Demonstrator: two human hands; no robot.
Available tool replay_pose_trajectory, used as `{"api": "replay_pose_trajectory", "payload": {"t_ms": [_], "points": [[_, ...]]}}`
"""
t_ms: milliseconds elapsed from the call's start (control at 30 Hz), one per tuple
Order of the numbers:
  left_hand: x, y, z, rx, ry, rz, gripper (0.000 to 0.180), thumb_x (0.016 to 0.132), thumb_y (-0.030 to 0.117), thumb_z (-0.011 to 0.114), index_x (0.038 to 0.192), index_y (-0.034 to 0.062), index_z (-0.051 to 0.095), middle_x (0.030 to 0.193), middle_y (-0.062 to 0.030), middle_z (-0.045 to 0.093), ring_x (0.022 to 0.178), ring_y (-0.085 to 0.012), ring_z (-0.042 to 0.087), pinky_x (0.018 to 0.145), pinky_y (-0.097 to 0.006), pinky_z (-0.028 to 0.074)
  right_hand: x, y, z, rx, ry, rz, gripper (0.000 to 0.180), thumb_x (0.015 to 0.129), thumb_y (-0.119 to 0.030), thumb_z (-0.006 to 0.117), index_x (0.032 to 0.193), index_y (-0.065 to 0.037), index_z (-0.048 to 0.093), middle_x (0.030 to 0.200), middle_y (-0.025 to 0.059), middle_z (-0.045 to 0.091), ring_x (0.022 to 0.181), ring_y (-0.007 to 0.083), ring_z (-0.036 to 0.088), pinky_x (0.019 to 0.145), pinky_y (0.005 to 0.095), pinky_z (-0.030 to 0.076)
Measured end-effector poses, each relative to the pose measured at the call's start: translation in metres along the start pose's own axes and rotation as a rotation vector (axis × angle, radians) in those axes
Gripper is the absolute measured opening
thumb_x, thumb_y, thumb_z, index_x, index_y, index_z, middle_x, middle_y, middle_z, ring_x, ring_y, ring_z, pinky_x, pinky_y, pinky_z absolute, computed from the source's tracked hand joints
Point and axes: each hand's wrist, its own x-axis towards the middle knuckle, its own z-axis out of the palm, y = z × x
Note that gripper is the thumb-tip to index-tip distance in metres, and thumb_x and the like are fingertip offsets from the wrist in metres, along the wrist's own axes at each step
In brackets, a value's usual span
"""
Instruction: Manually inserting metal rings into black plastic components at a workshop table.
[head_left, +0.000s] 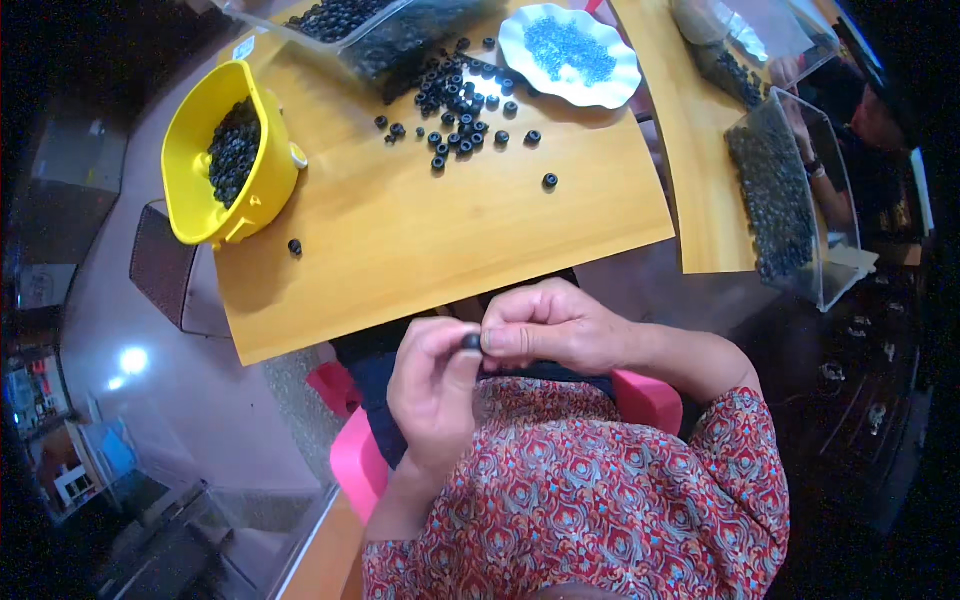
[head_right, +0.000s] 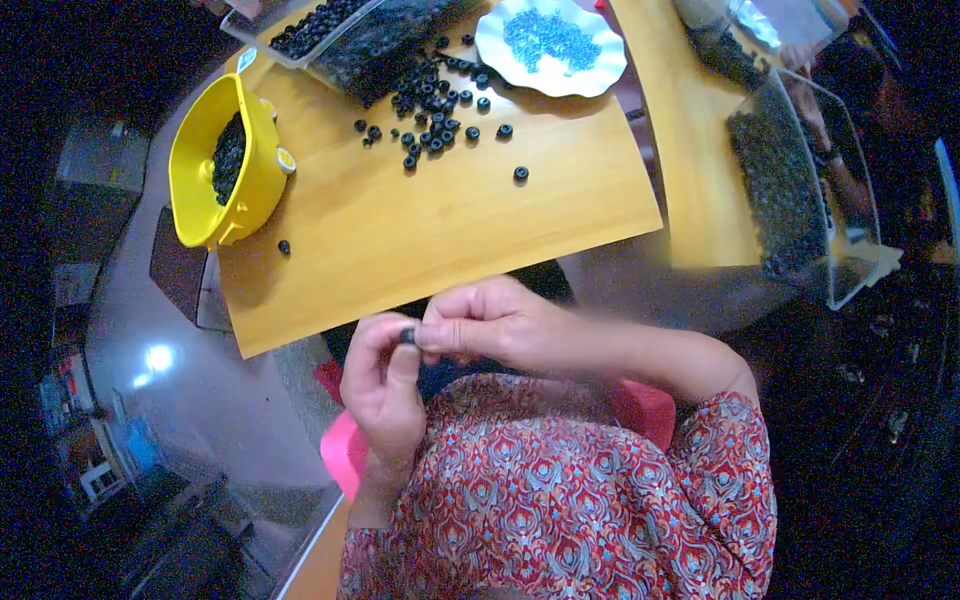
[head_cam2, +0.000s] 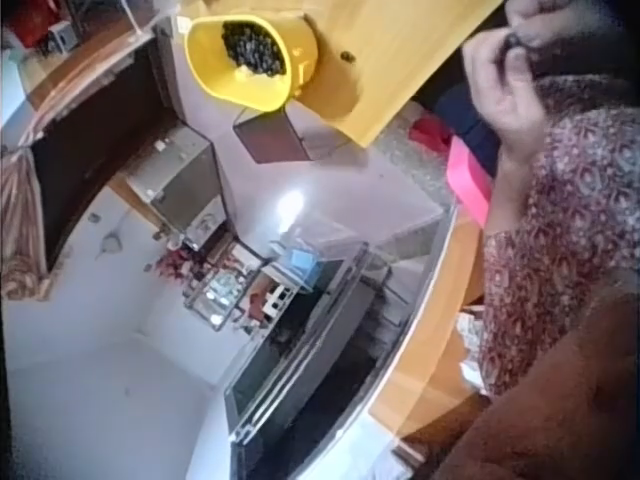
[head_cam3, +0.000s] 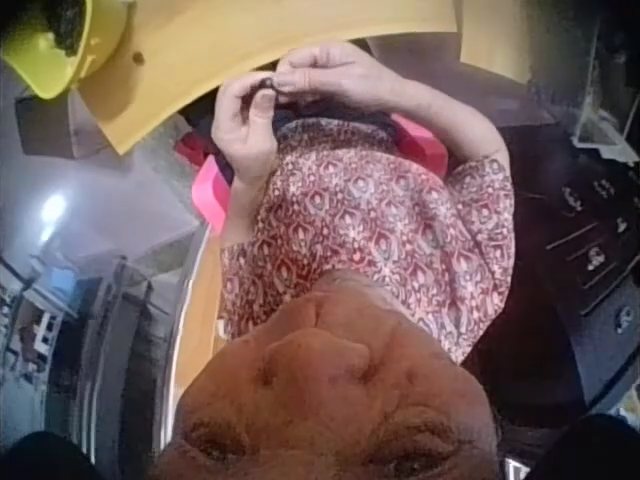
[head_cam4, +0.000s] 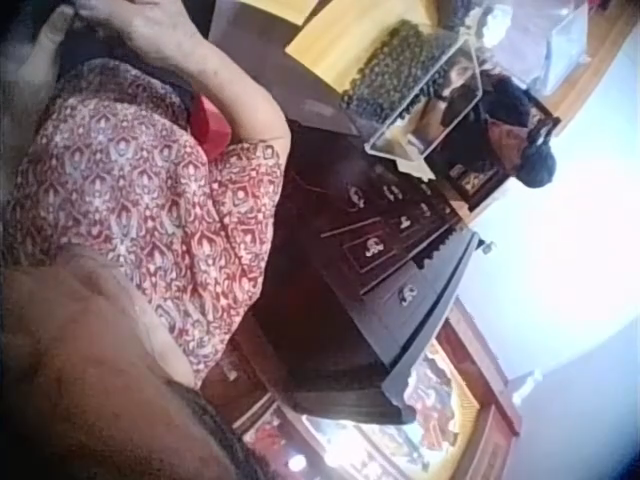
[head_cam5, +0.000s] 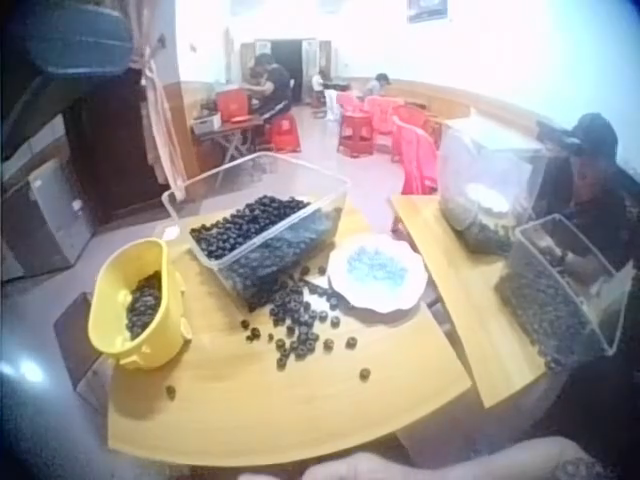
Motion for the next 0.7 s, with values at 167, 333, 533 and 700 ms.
{"api": "replay_pose_trajectory", "payload": {"t_ms": [167, 333, 533, 700], "points": [[0.007, -0.007, -0.001, -0.508, 0.131, -0.274, 0.018, 0.087, 0.009, 0.064, 0.100, -0.0026, 0.058, 0.084, -0.0059, 0.061, 0.071, -0.0107, 0.055, 0.069, -0.022, 0.046, 0.002, -0.009, -0.008, -0.744, 0.214, -0.490, 0.023, 0.075, -0.014, 0.077, 0.089, -0.001, 0.063, 0.077, 0.0047, 0.062, 0.069, 0.0114, 0.059, 0.063, 0.0249, 0.045], [0.004, -0.002, -0.004, -0.572, 0.122, -0.324, 0.021, 0.086, 0.011, 0.066, 0.100, -0.0023, 0.058, 0.083, -0.0049, 0.061, 0.070, -0.0103, 0.055, 0.066, -0.022, 0.045, 0.016, -0.009, -0.007, -0.846, 0.155, -0.770, 0.040, 0.073, -0.015, 0.077, 0.108, -0.002, 0.064, 0.086, 0.0069, 0.061, 0.080, 0.0178, 0.059, 0.071, 0.0280, 0.046], [0.001, 0.002, -0.009, -0.573, 0.069, -0.360, 0.021, 0.087, 0.013, 0.066, 0.102, -0.0013, 0.059, 0.081, -0.0034, 0.061, 0.069, -0.0097, 0.055, 0.065, -0.022, 0.045, 0.025, -0.008, -0.004, -0.832, 0.056, -0.772, 0.036, 0.074, -0.012, 0.075, 0.107, -0.002, 0.066, 0.090, 0.0082, 0.062, 0.085, 0.0202, 0.060, 0.074, 0.0292, 0.047], [-0.001, 0.005, -0.011, -0.687, 0.061, -0.406, 0.023, 0.089, 0.015, 0.063, 0.103, -0.0015, 0.059, 0.081, -0.0043, 0.062, 0.069, -0.0105, 0.056, 0.065, -0.023, 0.046, 0.024, -0.006, 0.000, -0.735, 0.044, -0.741, 0.031, 0.073, -0.008, 0.075, 0.102, -0.002, 0.067, 0.090, 0.0092, 0.062, 0.085, 0.0196, 0.060, 0.074, 0.0293, 0.047]]}}
